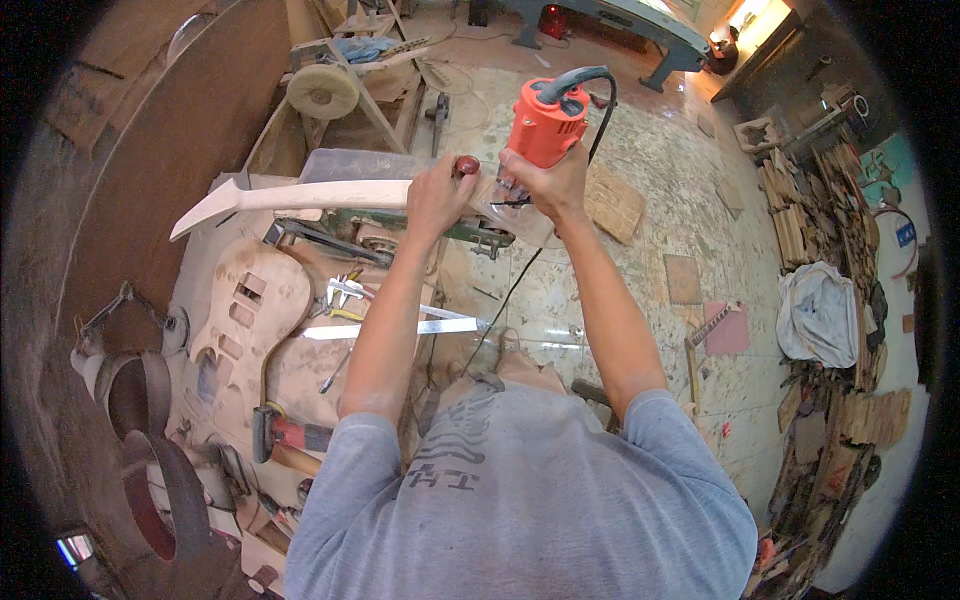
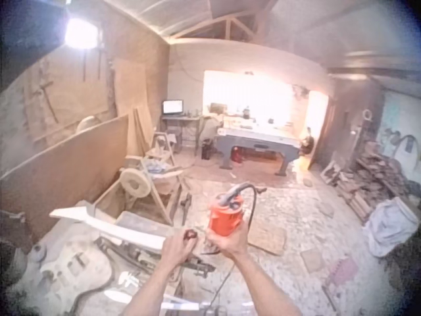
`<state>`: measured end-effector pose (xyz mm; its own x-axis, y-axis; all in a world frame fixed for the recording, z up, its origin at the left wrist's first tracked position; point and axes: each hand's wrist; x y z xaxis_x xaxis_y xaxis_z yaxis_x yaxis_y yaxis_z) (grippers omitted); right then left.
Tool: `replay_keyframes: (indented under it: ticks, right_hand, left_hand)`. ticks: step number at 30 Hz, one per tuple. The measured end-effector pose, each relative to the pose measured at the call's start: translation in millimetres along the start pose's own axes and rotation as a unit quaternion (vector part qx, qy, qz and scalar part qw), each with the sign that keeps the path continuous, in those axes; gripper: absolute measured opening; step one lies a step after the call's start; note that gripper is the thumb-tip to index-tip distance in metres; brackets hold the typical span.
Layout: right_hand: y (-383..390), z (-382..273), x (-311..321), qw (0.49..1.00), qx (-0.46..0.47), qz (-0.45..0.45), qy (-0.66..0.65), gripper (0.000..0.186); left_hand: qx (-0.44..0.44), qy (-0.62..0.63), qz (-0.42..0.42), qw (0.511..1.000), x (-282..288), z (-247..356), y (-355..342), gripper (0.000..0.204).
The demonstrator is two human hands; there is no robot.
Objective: The person uses a handheld power router to trim and shape the edges of a wooden instrument neck on a workbench covered in sawdust.
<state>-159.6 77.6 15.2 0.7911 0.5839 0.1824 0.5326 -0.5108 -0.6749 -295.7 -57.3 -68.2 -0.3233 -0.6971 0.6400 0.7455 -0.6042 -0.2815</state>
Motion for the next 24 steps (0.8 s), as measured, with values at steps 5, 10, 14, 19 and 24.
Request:
replay_keyframes:
  ticks: [5,10,14,19,24]
  right_hand:
    - [2.1,-3.6,-1.4,1.000,-0.003,0.006,0.007,0.043]
    - [4.8,-5.5,-2.2,0.999,-0.033,0.006,-0.016,0.043]
    - [4.7,-6.4,-1.7,1.000,-0.019,0.007,-0.001,0.043]
    - [6.7,-4.9,-5.4,0.999,-0.029,0.026,-0.015,0.043]
    - [7.2,-7.1,-4.1,0.999,-0.015,0.018,0.024,0.045]
  left_hand:
    - [-0.030,0.026,0.021,0.999,-7.1,-6.2,-0.7,0.034]
    - [-0.029,0.012,0.021,0.999,-10.2,-8.1,-2.4,0.034]
    - [-0.039,0.018,0.025,0.999,-11.7,-9.1,-3.7,0.034]
    - [-0.043,0.017,0.030,0.999,-11.9,-9.0,-3.3,0.033]
    - [-0.030,0.017,0.014,0.999,-8.2,-5.6,-2.4,0.032]
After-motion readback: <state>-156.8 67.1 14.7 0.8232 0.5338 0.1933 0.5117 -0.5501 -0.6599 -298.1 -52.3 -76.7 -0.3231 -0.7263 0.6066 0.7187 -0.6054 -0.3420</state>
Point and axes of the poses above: each hand's wrist, its own y-axis away from the middle knuckle, its own x-axis out of the back of the hand, z = x × y, and after that the axes turned 7 degrees about x, right-handed
